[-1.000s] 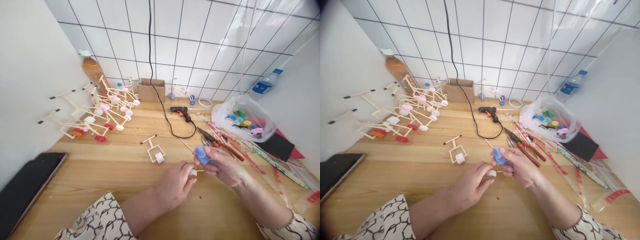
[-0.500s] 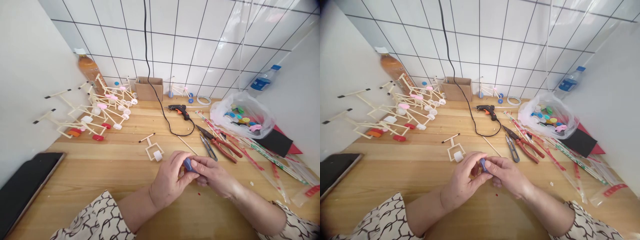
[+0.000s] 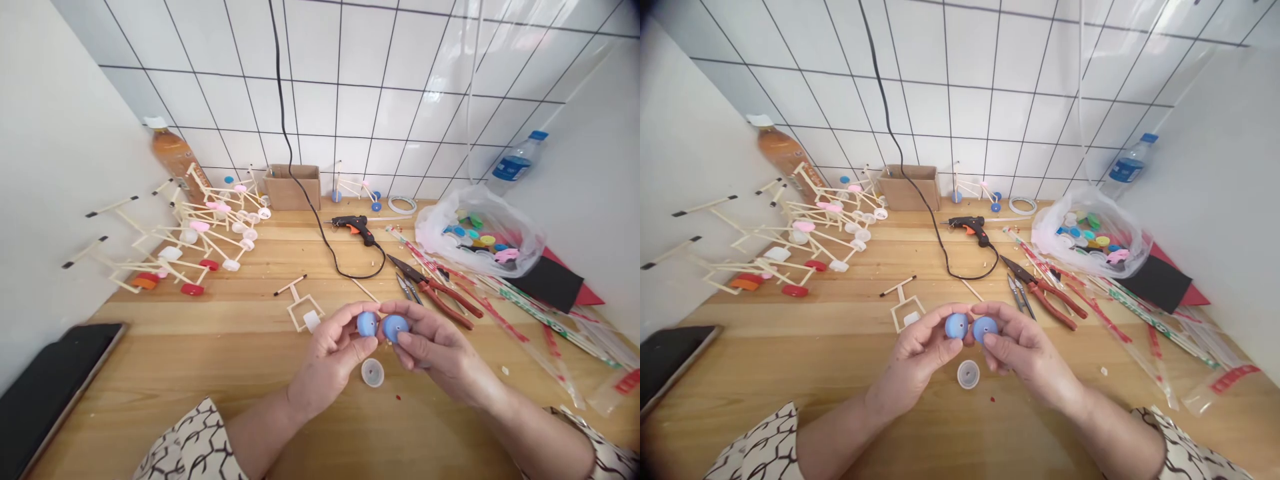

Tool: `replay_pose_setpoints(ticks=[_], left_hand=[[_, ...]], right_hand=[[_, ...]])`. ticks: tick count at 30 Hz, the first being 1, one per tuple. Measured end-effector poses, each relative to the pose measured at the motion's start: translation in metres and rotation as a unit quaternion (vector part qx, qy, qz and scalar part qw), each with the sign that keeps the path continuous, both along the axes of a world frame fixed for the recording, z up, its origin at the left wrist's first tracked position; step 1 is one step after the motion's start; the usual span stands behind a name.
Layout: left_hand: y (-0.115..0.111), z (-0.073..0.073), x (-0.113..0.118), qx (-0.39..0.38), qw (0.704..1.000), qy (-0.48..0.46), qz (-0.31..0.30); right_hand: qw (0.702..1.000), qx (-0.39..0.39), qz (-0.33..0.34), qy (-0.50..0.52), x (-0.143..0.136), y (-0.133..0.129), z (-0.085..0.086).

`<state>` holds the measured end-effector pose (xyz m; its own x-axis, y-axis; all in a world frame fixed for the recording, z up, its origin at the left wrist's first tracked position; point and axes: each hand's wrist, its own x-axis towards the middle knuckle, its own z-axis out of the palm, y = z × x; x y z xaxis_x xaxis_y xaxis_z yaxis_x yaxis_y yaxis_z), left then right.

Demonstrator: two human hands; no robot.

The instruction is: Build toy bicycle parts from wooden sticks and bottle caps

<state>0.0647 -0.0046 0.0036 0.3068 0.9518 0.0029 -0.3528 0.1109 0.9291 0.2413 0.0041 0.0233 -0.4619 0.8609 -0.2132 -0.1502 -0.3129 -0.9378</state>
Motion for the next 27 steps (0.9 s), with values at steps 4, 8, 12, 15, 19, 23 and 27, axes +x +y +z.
replay_pose_setpoints(ticks=[4,8,12,15,19,23,27], left_hand=[[0.000,-0.001,0.000,-0.027,0.999,-0.029,-0.016],[-0.002,-0.003,0.000,-0.048,0.998,-0.017,-0.035],[-0.004,-0.004,0.001,-0.043,0.998,0.014,-0.049],[-0.004,-0.003,0.002,-0.015,0.997,0.050,-0.054],[-0.004,0.000,0.003,-0.007,0.995,0.088,-0.052],[-0.005,0.002,0.002,-0.011,0.994,0.108,-0.007],[-0.003,-0.001,0.002,-0.029,0.996,0.075,0.045]], right_hand=[[1.000,0.024,0.011,-0.009,0.002,0.001,-0.004],[0.998,0.033,0.028,-0.034,0.003,0.002,-0.007],[0.997,0.028,0.047,-0.046,0.001,0.000,-0.007],[0.997,0.029,0.055,-0.049,-0.001,-0.002,-0.007],[0.994,0.039,0.073,-0.067,0.000,-0.002,-0.007],[0.976,0.134,0.070,-0.155,0.008,0.006,-0.007],[0.861,0.338,0.114,-0.362,0.009,0.008,-0.005]])
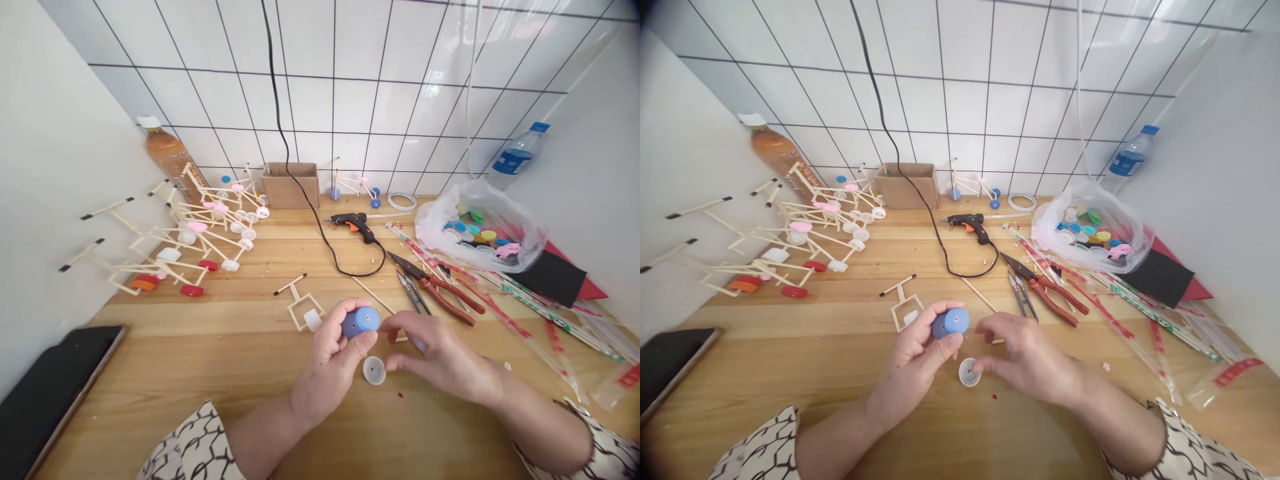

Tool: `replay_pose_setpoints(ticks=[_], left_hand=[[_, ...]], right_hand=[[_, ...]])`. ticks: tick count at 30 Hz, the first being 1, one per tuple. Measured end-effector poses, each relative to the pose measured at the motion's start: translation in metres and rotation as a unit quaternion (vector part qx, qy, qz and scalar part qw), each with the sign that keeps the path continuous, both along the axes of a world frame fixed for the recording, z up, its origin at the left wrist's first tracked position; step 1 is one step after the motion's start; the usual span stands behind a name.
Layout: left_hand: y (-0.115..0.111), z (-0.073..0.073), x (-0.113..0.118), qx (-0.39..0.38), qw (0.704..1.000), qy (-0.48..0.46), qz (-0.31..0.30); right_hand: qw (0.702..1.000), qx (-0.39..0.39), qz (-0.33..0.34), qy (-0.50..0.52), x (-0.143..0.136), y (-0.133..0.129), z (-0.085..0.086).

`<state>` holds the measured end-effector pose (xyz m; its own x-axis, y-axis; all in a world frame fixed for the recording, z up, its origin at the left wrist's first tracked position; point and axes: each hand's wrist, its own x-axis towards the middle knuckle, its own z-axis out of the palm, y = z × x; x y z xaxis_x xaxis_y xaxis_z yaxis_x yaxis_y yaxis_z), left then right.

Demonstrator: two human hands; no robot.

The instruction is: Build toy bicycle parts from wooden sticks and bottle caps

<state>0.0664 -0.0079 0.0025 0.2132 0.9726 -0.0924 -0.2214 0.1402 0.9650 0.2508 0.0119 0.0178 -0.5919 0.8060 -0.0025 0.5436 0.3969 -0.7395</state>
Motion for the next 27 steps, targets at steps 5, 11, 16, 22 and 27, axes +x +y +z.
replay_pose_setpoints(ticks=[5,11,16,22,27], left_hand=[[0.006,-0.002,0.002,-0.064,0.984,-0.166,-0.010],[0.008,0.003,0.003,-0.143,0.952,-0.269,-0.008],[0.007,0.001,0.003,-0.152,0.944,-0.293,-0.008],[0.006,-0.002,0.005,-0.137,0.945,-0.297,-0.004],[0.006,-0.004,0.005,-0.121,0.955,-0.272,-0.011]], right_hand=[[0.958,0.148,0.147,-0.195,-0.016,-0.014,-0.004],[0.929,0.243,0.159,-0.229,-0.027,-0.022,-0.025],[0.974,0.133,0.107,-0.149,-0.023,-0.020,-0.019],[0.974,-0.212,-0.011,0.079,-0.008,-0.001,-0.001],[0.828,-0.402,-0.202,0.334,0.006,0.018,0.008]])
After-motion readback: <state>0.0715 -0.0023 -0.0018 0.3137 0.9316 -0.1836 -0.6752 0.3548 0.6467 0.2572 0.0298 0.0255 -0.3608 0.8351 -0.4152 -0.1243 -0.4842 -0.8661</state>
